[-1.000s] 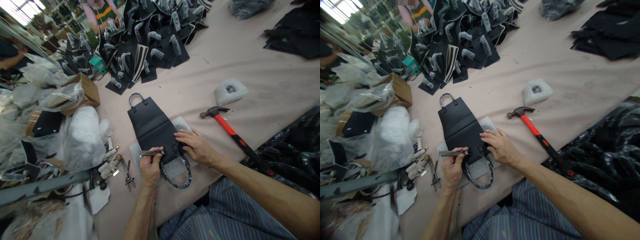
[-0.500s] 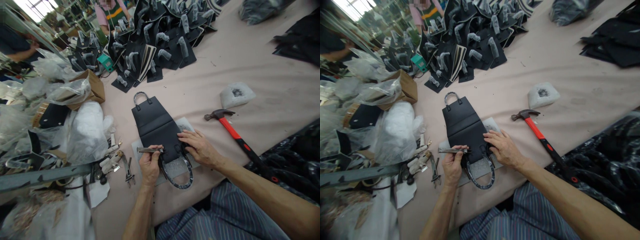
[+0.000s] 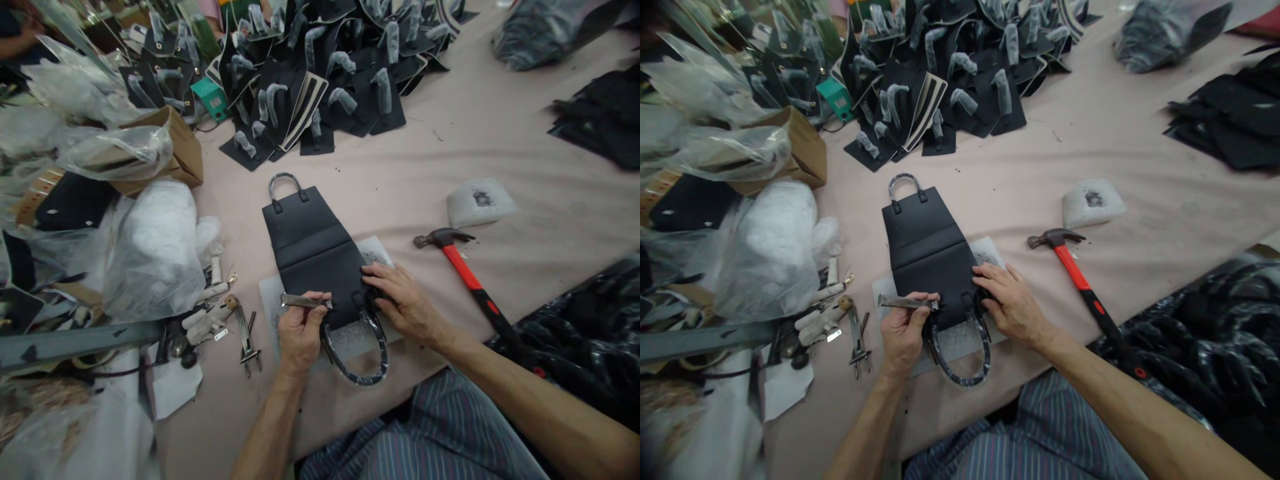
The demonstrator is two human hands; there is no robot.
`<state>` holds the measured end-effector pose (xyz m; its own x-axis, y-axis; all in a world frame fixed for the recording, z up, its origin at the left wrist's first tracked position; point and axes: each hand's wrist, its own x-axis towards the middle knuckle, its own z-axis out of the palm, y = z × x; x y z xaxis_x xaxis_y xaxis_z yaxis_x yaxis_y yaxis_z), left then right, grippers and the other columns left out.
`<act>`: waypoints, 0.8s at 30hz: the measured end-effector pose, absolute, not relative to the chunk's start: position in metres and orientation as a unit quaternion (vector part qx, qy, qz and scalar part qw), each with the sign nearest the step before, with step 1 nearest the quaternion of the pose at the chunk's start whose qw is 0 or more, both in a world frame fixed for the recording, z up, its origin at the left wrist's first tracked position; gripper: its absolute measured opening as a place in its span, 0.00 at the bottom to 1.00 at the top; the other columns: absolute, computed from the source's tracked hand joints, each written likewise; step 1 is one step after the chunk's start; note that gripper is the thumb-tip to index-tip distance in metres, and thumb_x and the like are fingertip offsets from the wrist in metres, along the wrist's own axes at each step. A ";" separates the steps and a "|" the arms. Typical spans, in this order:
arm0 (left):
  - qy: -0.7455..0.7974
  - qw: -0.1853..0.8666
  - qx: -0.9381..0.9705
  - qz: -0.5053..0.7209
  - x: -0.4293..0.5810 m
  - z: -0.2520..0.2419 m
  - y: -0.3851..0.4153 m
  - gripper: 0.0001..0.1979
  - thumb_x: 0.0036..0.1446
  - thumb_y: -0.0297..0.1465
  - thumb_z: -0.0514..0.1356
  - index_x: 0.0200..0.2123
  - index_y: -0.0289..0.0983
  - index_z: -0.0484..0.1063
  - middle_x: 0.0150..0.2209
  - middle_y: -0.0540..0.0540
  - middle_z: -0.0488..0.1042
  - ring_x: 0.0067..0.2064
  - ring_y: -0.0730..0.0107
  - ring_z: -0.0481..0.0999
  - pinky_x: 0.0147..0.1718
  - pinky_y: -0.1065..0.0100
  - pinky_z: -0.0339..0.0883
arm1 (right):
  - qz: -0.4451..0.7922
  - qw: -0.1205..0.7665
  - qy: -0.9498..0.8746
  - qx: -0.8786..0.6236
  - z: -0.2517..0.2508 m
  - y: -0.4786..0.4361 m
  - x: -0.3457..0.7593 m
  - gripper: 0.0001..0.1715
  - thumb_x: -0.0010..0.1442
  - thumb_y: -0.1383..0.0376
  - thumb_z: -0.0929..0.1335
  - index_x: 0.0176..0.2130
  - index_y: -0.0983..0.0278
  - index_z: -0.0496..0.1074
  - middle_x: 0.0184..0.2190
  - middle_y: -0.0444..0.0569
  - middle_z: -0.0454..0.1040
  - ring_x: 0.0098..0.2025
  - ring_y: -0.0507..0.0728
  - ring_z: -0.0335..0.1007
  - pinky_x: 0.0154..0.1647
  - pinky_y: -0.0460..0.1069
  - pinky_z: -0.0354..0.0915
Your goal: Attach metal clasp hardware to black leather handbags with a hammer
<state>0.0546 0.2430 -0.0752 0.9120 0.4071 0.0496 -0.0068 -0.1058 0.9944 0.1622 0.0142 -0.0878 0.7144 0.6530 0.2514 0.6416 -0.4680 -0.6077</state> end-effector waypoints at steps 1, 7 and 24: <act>0.132 0.651 0.731 0.155 0.055 -0.074 0.243 0.11 0.64 0.35 0.64 0.46 0.36 0.77 0.42 0.42 0.84 0.44 0.63 0.84 0.47 0.63 0.78 | 0.010 0.348 -0.378 -0.858 -0.088 0.014 0.162 0.26 0.64 0.70 0.64 0.60 0.58 0.68 0.65 0.55 0.68 0.68 0.65 0.61 0.68 0.71 0.52; 0.116 0.635 0.749 0.148 0.060 -0.067 0.241 0.10 0.63 0.34 0.64 0.45 0.37 0.78 0.42 0.43 0.84 0.43 0.64 0.84 0.44 0.65 0.78 | 0.009 0.344 -0.378 -0.860 -0.087 0.015 0.162 0.26 0.63 0.70 0.64 0.60 0.58 0.68 0.65 0.55 0.68 0.68 0.66 0.61 0.67 0.70 0.52; 0.139 0.650 0.734 0.138 0.063 -0.066 0.239 0.09 0.61 0.33 0.65 0.43 0.36 0.78 0.41 0.43 0.84 0.43 0.65 0.84 0.45 0.66 0.78 | 0.006 0.353 -0.376 -0.857 -0.083 0.017 0.163 0.26 0.62 0.72 0.64 0.58 0.59 0.69 0.64 0.54 0.69 0.67 0.66 0.62 0.67 0.69 0.52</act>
